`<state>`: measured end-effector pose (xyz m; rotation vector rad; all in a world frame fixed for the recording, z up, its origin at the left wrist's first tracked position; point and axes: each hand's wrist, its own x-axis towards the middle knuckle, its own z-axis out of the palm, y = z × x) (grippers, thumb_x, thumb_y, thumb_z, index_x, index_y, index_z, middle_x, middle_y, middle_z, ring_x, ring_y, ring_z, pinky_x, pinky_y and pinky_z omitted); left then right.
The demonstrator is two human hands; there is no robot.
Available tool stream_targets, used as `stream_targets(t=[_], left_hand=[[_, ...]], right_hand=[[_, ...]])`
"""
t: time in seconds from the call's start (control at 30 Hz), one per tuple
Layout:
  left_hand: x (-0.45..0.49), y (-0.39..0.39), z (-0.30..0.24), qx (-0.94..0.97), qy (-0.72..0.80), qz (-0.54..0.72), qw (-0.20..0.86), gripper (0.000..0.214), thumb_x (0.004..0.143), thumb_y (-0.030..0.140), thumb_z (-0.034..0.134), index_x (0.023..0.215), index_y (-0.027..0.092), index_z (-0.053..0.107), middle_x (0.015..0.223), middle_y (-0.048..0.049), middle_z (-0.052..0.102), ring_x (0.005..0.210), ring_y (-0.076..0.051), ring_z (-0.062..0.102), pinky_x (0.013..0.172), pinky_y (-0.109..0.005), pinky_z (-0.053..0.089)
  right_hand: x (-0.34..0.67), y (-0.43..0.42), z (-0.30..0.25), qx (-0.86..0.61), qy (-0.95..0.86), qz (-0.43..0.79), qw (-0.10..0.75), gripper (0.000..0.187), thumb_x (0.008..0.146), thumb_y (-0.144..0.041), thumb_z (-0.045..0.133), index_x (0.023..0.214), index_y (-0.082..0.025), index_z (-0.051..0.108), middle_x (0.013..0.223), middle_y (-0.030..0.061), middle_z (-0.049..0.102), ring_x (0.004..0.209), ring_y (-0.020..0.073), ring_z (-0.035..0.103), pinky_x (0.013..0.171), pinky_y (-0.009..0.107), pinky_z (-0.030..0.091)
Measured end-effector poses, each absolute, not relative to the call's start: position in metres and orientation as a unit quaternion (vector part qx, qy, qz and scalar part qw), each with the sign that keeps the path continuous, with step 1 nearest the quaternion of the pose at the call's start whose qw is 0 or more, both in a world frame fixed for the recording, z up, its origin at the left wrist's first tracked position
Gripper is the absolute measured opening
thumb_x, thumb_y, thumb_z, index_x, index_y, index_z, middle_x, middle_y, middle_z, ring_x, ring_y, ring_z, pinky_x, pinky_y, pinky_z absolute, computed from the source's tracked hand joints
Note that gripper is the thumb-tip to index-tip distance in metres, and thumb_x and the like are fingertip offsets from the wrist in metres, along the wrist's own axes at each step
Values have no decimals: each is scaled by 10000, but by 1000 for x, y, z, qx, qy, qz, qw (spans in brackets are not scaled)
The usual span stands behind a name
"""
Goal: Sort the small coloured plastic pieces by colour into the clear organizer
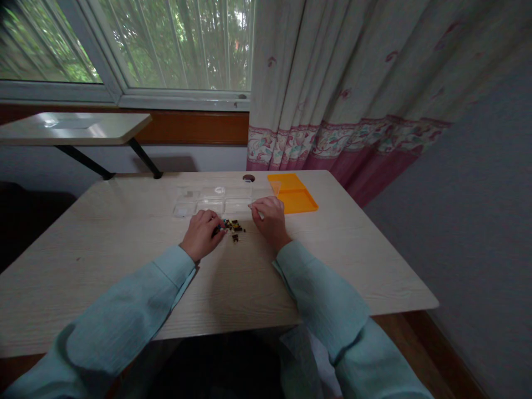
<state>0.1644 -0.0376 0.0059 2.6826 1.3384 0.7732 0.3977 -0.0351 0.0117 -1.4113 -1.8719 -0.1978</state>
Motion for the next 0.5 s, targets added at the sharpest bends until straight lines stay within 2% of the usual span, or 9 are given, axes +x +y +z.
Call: stream_targets(t=[0.5], left_hand=[[166,-36,4,866,427,256,40,106,863,278,546,869,198,615,949,-82,560,947,-250,476,813,-412,408]], right_hand=[[399,-35,10,-550,-737,-77,386,241,913,-315,480,891,-227,703,907,37,689,924,207,550,857,382,371]])
